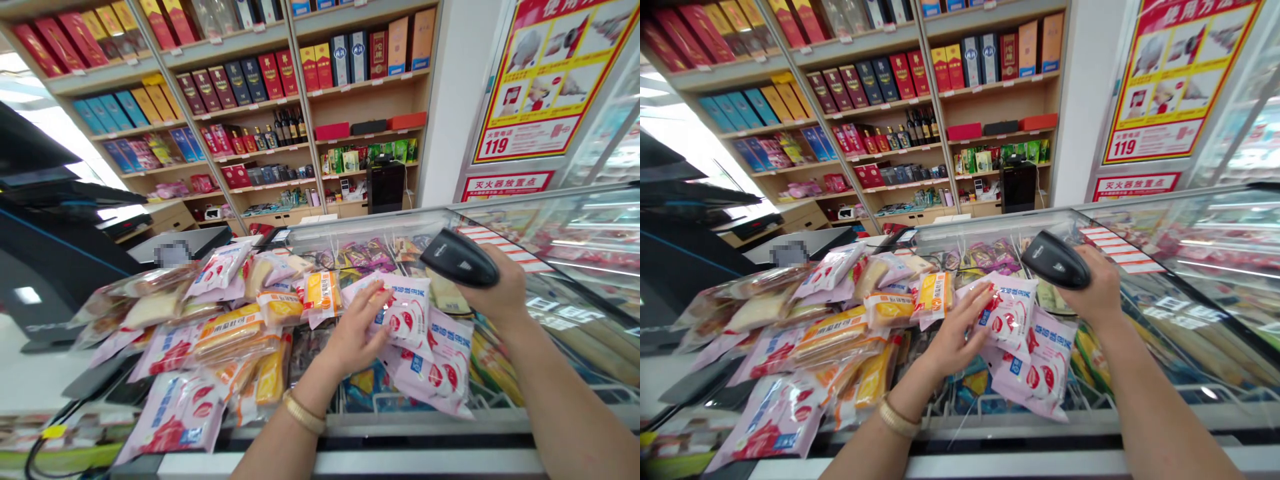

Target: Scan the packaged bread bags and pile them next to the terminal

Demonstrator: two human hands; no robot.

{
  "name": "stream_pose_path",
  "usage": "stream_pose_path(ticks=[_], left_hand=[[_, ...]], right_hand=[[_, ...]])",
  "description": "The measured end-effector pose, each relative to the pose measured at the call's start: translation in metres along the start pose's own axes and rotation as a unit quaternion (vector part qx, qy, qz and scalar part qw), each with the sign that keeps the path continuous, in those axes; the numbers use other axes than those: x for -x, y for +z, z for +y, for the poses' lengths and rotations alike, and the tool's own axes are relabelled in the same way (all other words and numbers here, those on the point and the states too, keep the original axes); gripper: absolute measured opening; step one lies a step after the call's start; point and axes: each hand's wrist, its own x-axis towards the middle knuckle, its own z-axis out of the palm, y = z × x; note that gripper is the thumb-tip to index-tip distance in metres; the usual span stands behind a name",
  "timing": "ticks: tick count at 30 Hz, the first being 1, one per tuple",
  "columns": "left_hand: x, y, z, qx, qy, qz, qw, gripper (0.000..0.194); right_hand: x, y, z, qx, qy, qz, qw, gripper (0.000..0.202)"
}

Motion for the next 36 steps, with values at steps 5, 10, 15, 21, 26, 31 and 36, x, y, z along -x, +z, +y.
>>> stream_pose_path(ticks=[5, 10, 15, 21, 26, 31, 36], left_hand=[[-0.002, -0.027, -0.008, -0.236, -0.182, 0.066, 0.952, 0.083], [0.0, -0.036, -0.012, -0.346, -0.281, -0.037, 0.894, 0.089], [0.0, -0.029, -0.019, -0.338, -0.283, 0.001, 0.897, 0.057], [-0.005, -0.036, -0.032, -0.086, -0.241, 0.235, 0.938, 0.039], [-0.011, -0.039, -0.036, 0.288, -0.207, 0.45, 0.82, 0.039], [-0.018, -0.039, -0.031, 0.45, -0.21, 0.448, 0.743, 0.045], [-0.019, -0.036, -0.027, 0.475, -0.188, 0.434, 0.742, 0.048]], right_hand=[[0.001, 0.002, 0.002, -0.008, -0.016, 0.005, 1.0, 0.026], [0.001, 0.005, -0.002, -0.002, -0.035, 0.016, 0.999, 0.02], [0.002, 0.006, -0.002, -0.007, -0.035, 0.004, 0.999, 0.019], [0.004, 0.007, 0.004, -0.003, -0.027, 0.013, 1.0, 0.019], [0.002, 0.009, 0.006, -0.027, -0.029, -0.007, 0.999, 0.023], [-0.017, 0.009, 0.003, -0.09, -0.01, -0.075, 0.993, 0.018], [-0.043, 0.018, -0.004, -0.16, -0.008, -0.137, 0.977, 0.025]])
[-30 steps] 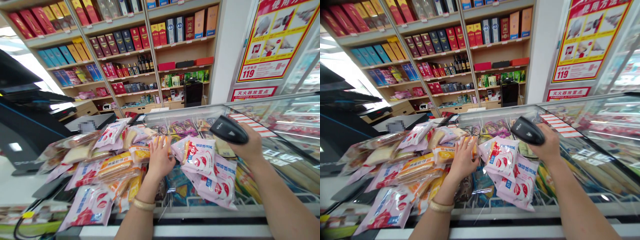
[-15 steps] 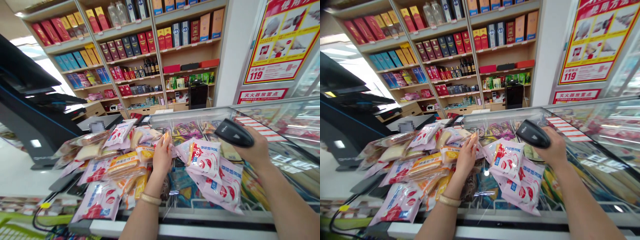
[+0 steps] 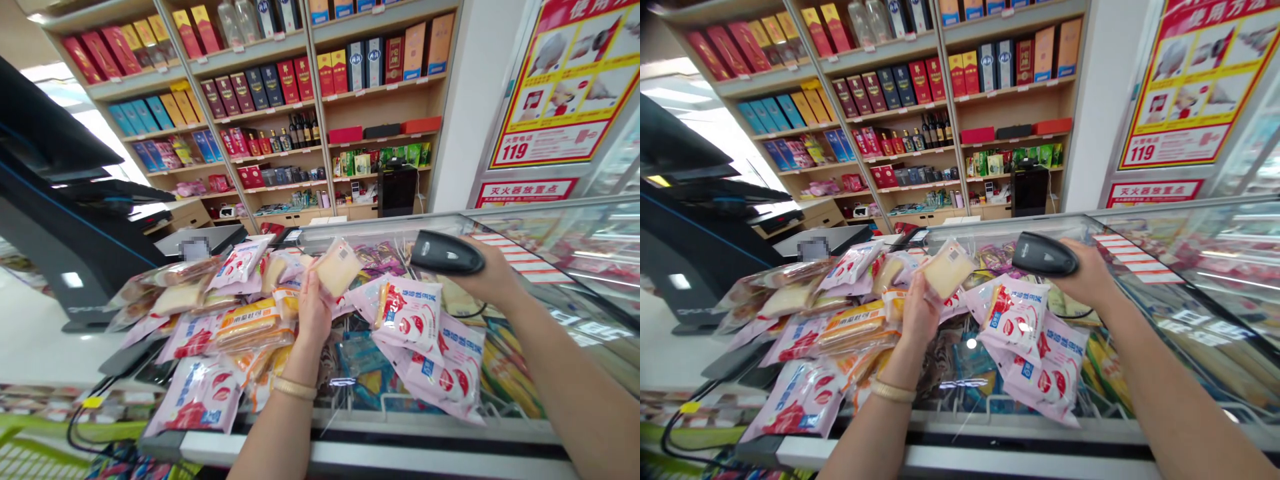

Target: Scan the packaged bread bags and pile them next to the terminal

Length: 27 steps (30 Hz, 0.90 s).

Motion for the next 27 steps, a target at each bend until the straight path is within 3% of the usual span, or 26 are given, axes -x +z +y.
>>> stream_pose_path(ticks=[8, 23, 27], left_hand=[[0.006, 0.004, -0.006, -0.005, 0.014, -0.039, 0.999, 0.057], [0.01, 0.006, -0.008, -0.029, -0.002, -0.045, 0.999, 0.059], [0.01, 0.002, -0.011, -0.075, 0.028, -0.081, 0.993, 0.063]], right_hand=[[-0.004, 0.027, -0.001, -0.043, 0.056, -0.065, 0.995, 0.046], [0.0, 0.032, 0.0, -0.058, 0.058, -0.042, 0.996, 0.044], [0.005, 0.03, 0.006, -0.025, 0.071, -0.016, 0.997, 0.039]])
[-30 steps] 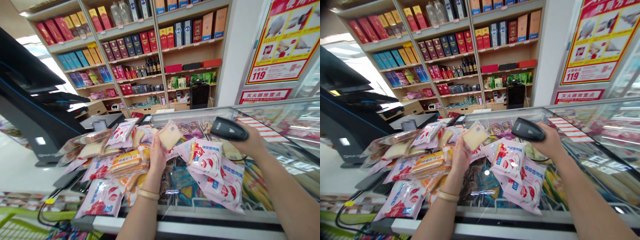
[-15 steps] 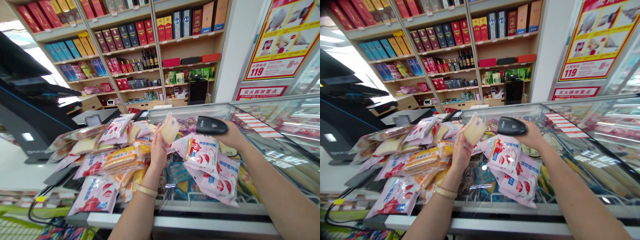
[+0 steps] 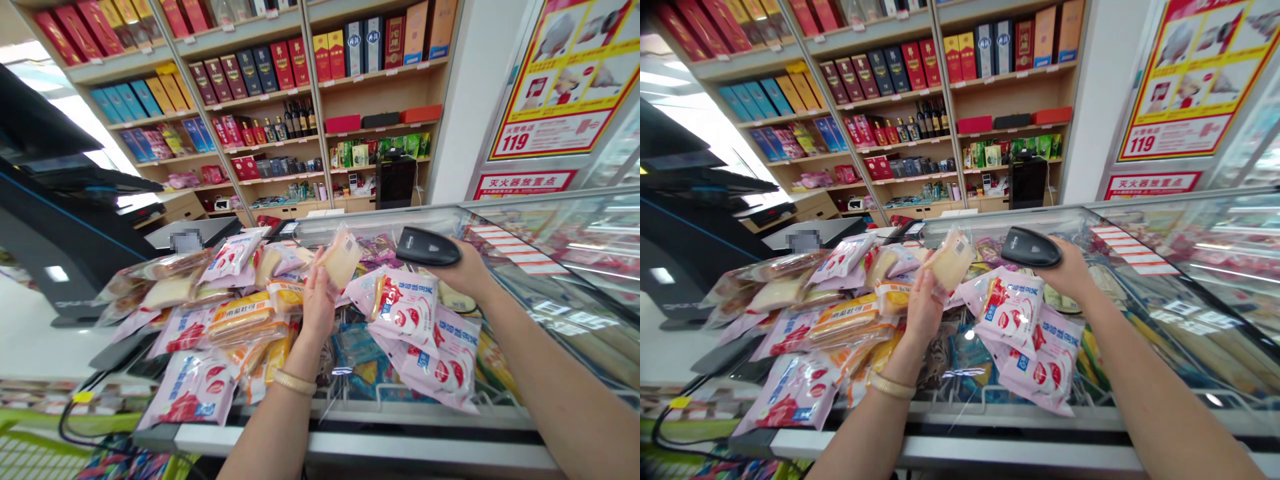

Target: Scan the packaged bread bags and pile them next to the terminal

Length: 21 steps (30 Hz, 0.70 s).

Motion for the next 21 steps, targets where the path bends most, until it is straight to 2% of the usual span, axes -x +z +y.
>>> stream_pose_path(ticks=[2, 4, 7, 10, 13, 15, 17, 18, 19, 21], left_hand=[[0.002, -0.002, -0.005, -0.069, 0.029, -0.042, 0.996, 0.062], [0.005, -0.004, -0.01, -0.171, 0.069, -0.108, 0.977, 0.058], [0.012, -0.004, -0.018, -0.325, 0.106, -0.24, 0.909, 0.052], [0.017, -0.004, -0.021, -0.406, 0.089, -0.35, 0.84, 0.06], [0.02, -0.003, -0.02, -0.401, 0.079, -0.407, 0.817, 0.076], [0.02, -0.001, -0.018, -0.393, 0.079, -0.405, 0.822, 0.068], [0.019, 0.001, -0.014, -0.436, 0.082, -0.354, 0.823, 0.062], [0.018, 0.002, -0.011, -0.485, 0.085, -0.312, 0.813, 0.064], [0.017, 0.002, -0.008, -0.545, 0.087, -0.265, 0.79, 0.068], [0.015, 0.001, -0.001, -0.671, 0.075, -0.183, 0.715, 0.077]], right_hand=[[0.003, -0.002, 0.006, 0.016, 0.005, 0.032, 0.999, 0.036], [0.006, -0.005, 0.013, 0.027, 0.006, 0.065, 0.998, 0.036], [0.01, -0.01, 0.024, 0.047, 0.006, 0.099, 0.994, 0.034], [0.013, -0.014, 0.033, 0.071, 0.012, 0.115, 0.991, 0.031], [0.016, -0.015, 0.039, 0.087, 0.02, 0.129, 0.988, 0.031], [0.018, -0.015, 0.041, 0.095, 0.024, 0.137, 0.986, 0.03], [0.018, -0.014, 0.041, 0.1, 0.025, 0.145, 0.984, 0.029], [0.018, -0.014, 0.041, 0.101, 0.023, 0.148, 0.984, 0.029], [0.017, -0.013, 0.04, 0.101, 0.019, 0.149, 0.983, 0.028], [0.017, -0.013, 0.038, 0.099, 0.01, 0.145, 0.984, 0.028]])
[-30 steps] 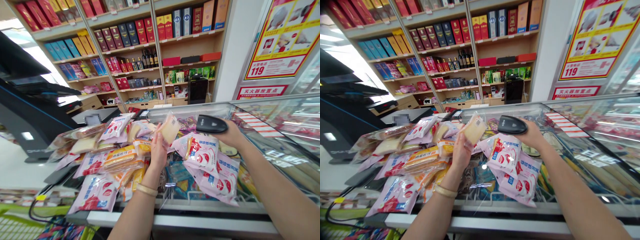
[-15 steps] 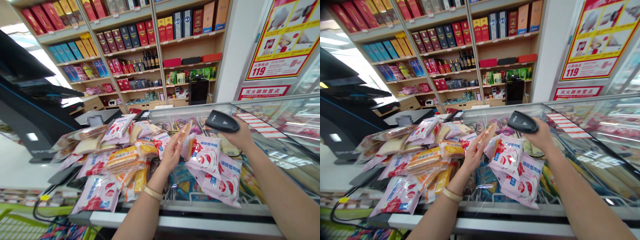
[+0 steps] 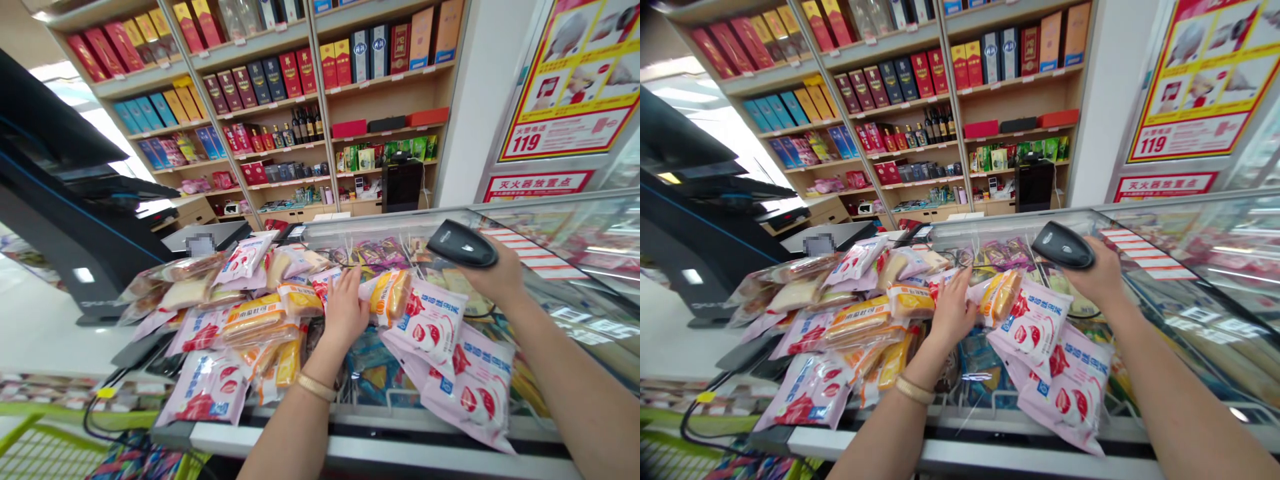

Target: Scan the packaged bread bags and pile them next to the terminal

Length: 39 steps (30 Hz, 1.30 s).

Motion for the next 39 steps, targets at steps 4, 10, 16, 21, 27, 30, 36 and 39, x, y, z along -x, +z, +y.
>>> stream_pose_path(ticks=[4, 10, 16, 21, 27, 30, 36, 39], left_hand=[[0.002, -0.007, -0.008, -0.173, -0.093, -0.046, 0.979, 0.078], [-0.001, 0.003, -0.024, -0.148, -0.092, -0.025, 0.984, 0.059], [-0.004, 0.006, -0.032, -0.091, -0.09, 0.017, 0.992, 0.058], [-0.01, 0.001, -0.036, 0.036, -0.103, 0.093, 0.99, 0.055], [-0.019, -0.002, -0.036, 0.408, -0.118, 0.247, 0.871, 0.034], [-0.02, -0.002, -0.032, 0.558, -0.169, 0.252, 0.772, 0.036], [-0.016, -0.008, -0.025, 0.686, -0.207, 0.159, 0.679, 0.041], [-0.014, -0.011, -0.022, 0.701, -0.193, 0.153, 0.67, 0.038]], right_hand=[[0.0, 0.001, -0.007, 0.006, -0.016, -0.014, 1.0, 0.028], [0.001, 0.003, -0.015, 0.021, -0.039, -0.022, 0.999, 0.03], [0.001, 0.004, -0.015, 0.022, -0.045, -0.024, 0.998, 0.029], [0.002, 0.005, -0.015, 0.024, -0.045, -0.021, 0.998, 0.023], [0.001, 0.005, -0.018, 0.02, -0.054, -0.026, 0.998, 0.019], [0.001, 0.004, -0.02, 0.01, -0.051, -0.025, 0.998, 0.02], [-0.001, 0.001, -0.027, -0.024, -0.05, -0.069, 0.996, 0.021], [-0.003, -0.002, -0.031, -0.035, -0.053, -0.095, 0.993, 0.021]])
